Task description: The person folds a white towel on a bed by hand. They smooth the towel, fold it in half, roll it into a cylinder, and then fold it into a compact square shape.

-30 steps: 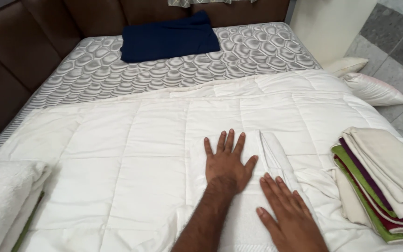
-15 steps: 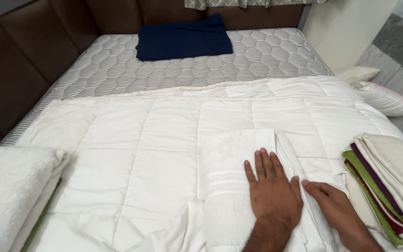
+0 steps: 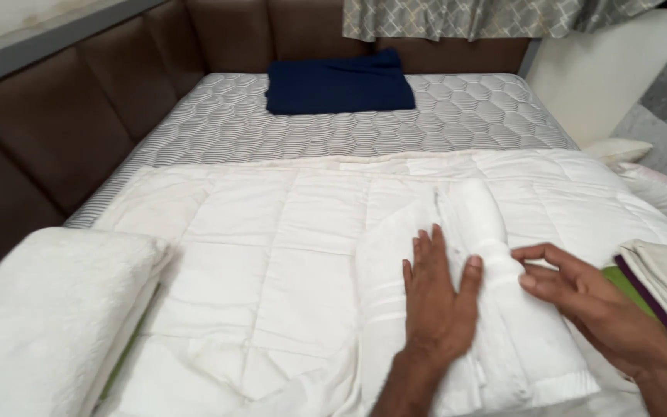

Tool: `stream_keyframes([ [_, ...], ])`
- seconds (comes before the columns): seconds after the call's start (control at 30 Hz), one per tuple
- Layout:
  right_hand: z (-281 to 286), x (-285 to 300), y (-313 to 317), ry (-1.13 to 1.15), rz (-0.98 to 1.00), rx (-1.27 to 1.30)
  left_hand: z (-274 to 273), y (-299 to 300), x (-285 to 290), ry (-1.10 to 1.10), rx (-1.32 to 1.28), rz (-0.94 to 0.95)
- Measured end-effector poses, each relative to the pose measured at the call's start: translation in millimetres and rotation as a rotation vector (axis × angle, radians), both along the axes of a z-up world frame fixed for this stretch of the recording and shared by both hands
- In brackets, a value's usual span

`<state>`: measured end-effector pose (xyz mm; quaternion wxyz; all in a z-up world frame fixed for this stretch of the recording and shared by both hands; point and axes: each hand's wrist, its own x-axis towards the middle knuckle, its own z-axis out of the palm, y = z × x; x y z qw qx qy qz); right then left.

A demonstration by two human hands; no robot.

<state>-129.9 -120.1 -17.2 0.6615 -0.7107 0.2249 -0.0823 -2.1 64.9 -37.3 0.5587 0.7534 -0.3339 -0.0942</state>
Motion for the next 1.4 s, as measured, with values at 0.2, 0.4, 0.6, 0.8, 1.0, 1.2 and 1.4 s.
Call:
stream_keyframes([
  [0.2,86,72,151,-0.057,0.169,-0.382,5,92,62,0.644,-0.673,-0.118],
  [0.4,27,138,265,-0.218,0.48,-0.72,-42,232,148,1.117,-0.747,-0.203],
  [0.6,-8,162,304,-0.171,0.773,-0.656,-74,306,170,1.325,-0.367,0.202],
  [0.8,-91,158,217,0.031,0.01,-0.53,-1,339,78,0.148,-0.232,0.107],
  [1.0,-119,169,167,0.358,-0.127,0.269,-9,334,75,-0.001,-0.417,-0.037],
  [1.2,-77,140,123,0.242,-0.17,-0.163,-104,250,148,1.295,-0.694,-0.092],
  [1.4,-39,79,35,0.393,-0.167,0.022,-62,154,97,1.357,-0.444,0.01],
])
